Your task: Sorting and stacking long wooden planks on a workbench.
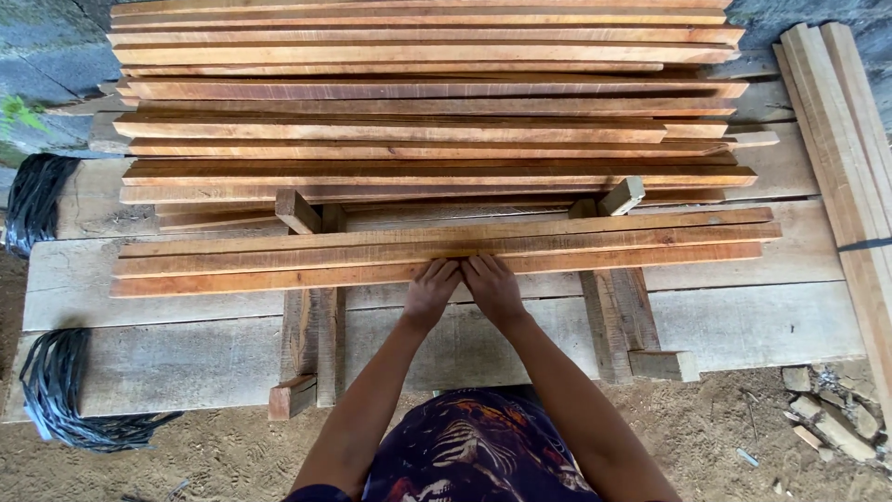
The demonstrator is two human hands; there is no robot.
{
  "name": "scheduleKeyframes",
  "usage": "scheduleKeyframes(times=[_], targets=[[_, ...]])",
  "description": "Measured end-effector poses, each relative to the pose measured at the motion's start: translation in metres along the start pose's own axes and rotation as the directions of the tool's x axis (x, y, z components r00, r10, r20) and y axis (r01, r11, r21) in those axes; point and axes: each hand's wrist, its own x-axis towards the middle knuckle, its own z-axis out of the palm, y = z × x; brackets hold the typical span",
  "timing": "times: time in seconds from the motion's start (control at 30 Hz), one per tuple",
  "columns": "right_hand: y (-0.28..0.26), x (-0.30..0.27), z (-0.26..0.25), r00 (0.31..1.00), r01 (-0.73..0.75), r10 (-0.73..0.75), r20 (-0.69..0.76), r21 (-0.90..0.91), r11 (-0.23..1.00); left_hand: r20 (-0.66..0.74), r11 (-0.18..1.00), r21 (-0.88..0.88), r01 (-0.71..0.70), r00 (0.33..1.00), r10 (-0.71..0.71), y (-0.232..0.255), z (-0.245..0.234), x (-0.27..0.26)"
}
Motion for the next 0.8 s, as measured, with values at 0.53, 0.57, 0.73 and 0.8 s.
scheduleKeyframes(times=[0.53,0.57,0.73,0.8], targets=[[0.127,-0.092,-0.048,0.978,-0.207,0.205,-0.038,-0.06,0.977,0.085,0.93,0.188,0.316,0.938,-0.336,-0.096,-0.083,-0.076],[0.128,-0.092,-0.048,0.978,-0.209,0.207,-0.032,-0.071,0.975,0.095,0.931,0.194,0.31,0.938,-0.332,-0.097,-0.081,-0.08],[0.135,-0.091,-0.048,0.968,-0.249,0.25,-0.005,-0.106,0.963,0.115,0.931,0.211,0.297,0.938,-0.326,-0.106,-0.068,-0.091],[0.142,-0.088,-0.039,0.95,-0.311,0.312,-0.019,0.018,0.95,0.137,0.934,0.127,0.334,0.927,-0.35,-0.108,-0.074,-0.085]])
